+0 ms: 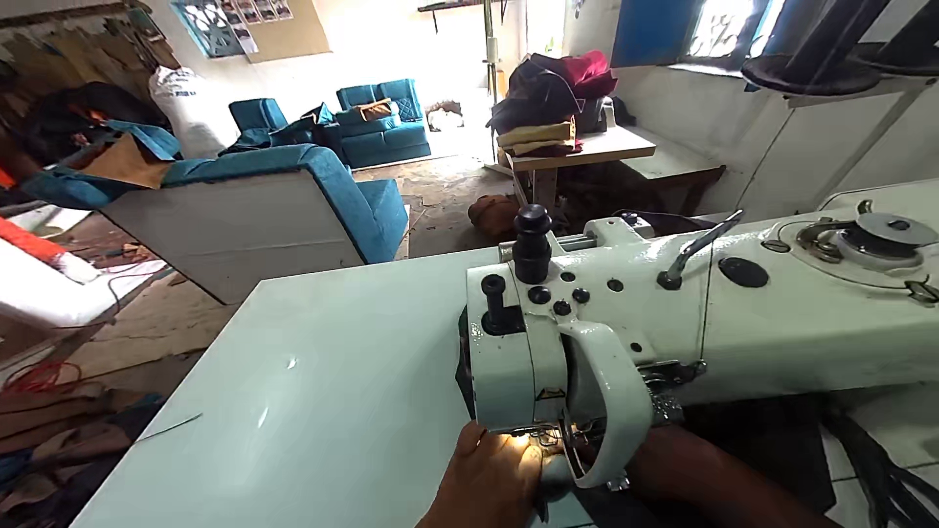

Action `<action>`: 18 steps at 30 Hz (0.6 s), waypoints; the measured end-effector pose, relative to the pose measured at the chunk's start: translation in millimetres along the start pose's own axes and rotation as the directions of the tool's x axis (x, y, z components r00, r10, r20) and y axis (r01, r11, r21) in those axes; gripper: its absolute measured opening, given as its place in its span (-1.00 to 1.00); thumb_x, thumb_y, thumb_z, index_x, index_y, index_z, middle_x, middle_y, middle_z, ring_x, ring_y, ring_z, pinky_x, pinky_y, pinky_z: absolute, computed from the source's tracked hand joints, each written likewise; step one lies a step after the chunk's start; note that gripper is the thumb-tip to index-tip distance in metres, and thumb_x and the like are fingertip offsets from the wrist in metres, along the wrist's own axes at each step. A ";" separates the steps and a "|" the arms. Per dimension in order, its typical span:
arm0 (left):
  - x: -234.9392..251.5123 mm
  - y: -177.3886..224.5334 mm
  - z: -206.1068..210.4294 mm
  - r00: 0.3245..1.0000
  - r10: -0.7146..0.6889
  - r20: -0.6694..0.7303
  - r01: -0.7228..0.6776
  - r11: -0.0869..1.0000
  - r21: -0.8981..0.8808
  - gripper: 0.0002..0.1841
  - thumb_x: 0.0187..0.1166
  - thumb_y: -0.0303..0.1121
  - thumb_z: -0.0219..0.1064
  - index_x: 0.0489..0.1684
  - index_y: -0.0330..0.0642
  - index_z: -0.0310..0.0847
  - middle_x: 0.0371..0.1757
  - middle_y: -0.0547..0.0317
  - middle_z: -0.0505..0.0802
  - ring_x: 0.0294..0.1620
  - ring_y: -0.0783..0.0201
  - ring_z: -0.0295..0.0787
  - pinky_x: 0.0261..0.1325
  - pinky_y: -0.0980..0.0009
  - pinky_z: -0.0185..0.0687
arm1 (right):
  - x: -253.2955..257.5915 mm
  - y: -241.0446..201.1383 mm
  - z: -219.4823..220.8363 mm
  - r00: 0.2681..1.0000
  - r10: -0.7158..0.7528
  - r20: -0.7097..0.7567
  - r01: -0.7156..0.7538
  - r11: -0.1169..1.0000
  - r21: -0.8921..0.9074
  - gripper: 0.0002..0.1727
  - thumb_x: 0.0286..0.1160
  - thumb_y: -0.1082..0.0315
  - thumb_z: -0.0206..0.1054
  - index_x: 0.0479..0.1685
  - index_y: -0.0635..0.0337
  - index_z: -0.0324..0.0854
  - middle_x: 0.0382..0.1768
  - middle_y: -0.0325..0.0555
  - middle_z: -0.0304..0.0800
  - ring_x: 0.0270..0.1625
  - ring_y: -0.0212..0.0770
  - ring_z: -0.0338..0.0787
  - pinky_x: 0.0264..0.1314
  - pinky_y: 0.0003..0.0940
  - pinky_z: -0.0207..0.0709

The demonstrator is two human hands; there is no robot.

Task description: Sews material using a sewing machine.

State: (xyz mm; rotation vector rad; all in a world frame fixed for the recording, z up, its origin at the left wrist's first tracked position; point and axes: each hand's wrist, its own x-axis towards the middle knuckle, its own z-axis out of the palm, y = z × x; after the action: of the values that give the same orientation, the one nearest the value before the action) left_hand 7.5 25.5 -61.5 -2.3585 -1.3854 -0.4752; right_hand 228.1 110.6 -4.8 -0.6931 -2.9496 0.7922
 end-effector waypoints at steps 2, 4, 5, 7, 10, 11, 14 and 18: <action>-0.5 -3.3 -3.8 0.998 -0.007 0.061 0.014 0.994 -0.108 -0.82 0.32 -0.25 0.43 -0.20 0.03 0.85 -0.28 0.21 0.91 -0.10 0.07 0.87 0.09 -0.04 0.64 | -1.8 3.7 6.5 0.991 -0.096 -0.093 0.096 0.995 -0.003 -0.85 0.53 0.49 0.31 -0.24 0.43 0.73 -0.29 0.33 0.81 -0.10 0.35 0.84 0.01 0.28 0.63; -1.4 -4.2 -7.4 0.991 -0.018 0.133 0.043 0.981 -0.192 -0.65 0.33 -0.02 0.43 -0.10 -0.04 0.84 -0.18 0.12 0.92 -0.02 -0.04 0.87 0.17 -0.20 0.60 | -0.8 10.0 15.6 0.968 -0.190 -0.165 0.191 0.981 -0.007 -0.85 0.49 0.46 0.35 -0.31 0.39 0.76 -0.32 0.26 0.83 -0.13 0.27 0.87 0.01 0.23 0.64; -2.1 -2.3 -8.0 0.986 -0.031 0.162 0.067 0.972 -0.227 -0.45 0.32 0.22 0.41 -0.06 -0.09 0.83 -0.13 0.06 0.92 0.03 -0.10 0.86 0.20 -0.27 0.57 | 0.6 12.9 19.3 0.964 -0.213 -0.161 0.216 0.976 0.002 -0.85 0.48 0.45 0.35 -0.32 0.38 0.76 -0.31 0.25 0.83 -0.13 0.25 0.86 0.03 0.21 0.62; -2.7 4.1 -6.9 0.985 -0.070 0.161 0.110 0.961 -0.252 -0.24 0.20 0.45 0.37 -0.06 -0.14 0.82 -0.10 -0.01 0.93 0.07 -0.15 0.85 0.23 -0.31 0.53 | 1.9 16.4 24.5 0.962 -0.215 -0.166 0.225 0.973 0.043 -0.86 0.46 0.47 0.35 -0.30 0.38 0.78 -0.27 0.25 0.85 -0.09 0.24 0.86 0.08 0.19 0.64; -0.6 7.6 -3.2 0.990 -0.122 0.072 0.134 0.968 -0.211 -0.62 0.41 0.08 0.29 -0.28 -0.02 0.81 -0.29 0.17 0.91 -0.05 0.00 0.86 0.16 -0.16 0.56 | -0.2 12.8 19.4 0.968 -0.171 -0.181 0.193 0.976 0.106 -0.85 0.45 0.50 0.35 -0.25 0.45 0.77 -0.26 0.31 0.85 -0.08 0.28 0.86 0.12 0.19 0.62; 0.8 8.6 -5.3 0.988 -0.135 0.078 0.149 0.962 -0.228 -0.72 0.43 -0.04 0.30 -0.31 -0.01 0.81 -0.30 0.18 0.90 -0.06 0.01 0.86 0.17 -0.16 0.55 | -0.2 13.9 19.0 0.965 -0.172 -0.197 0.194 0.976 0.099 -0.85 0.47 0.48 0.34 -0.25 0.43 0.77 -0.28 0.29 0.85 -0.10 0.26 0.87 0.09 0.18 0.64; 1.2 8.0 -13.3 0.984 -0.108 0.141 0.142 0.953 -0.266 -0.79 0.38 -0.20 0.38 -0.19 -0.04 0.84 -0.19 0.14 0.94 0.01 -0.04 0.88 0.18 -0.24 0.56 | -0.3 14.4 14.2 0.981 -0.130 -0.145 0.149 0.979 0.136 -0.82 0.54 0.47 0.29 -0.17 0.43 0.77 -0.24 0.31 0.84 -0.06 0.30 0.85 0.12 0.24 0.60; -2.2 0.7 -17.9 0.989 -0.051 0.140 0.080 0.974 -0.212 -0.84 0.42 -0.28 0.40 -0.17 -0.02 0.85 -0.18 0.19 0.94 0.01 0.05 0.88 0.11 -0.10 0.60 | 0.9 18.1 12.3 0.989 -0.112 -0.098 0.128 0.977 0.172 -0.79 0.59 0.46 0.26 -0.07 0.42 0.77 -0.19 0.32 0.85 -0.03 0.30 0.84 0.15 0.23 0.60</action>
State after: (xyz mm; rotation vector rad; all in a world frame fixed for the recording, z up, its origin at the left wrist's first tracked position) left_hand 5.2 15.2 -46.9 -2.5664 -1.5453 -0.5194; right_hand 233.3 119.2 -24.3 -0.5184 -2.7675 0.9717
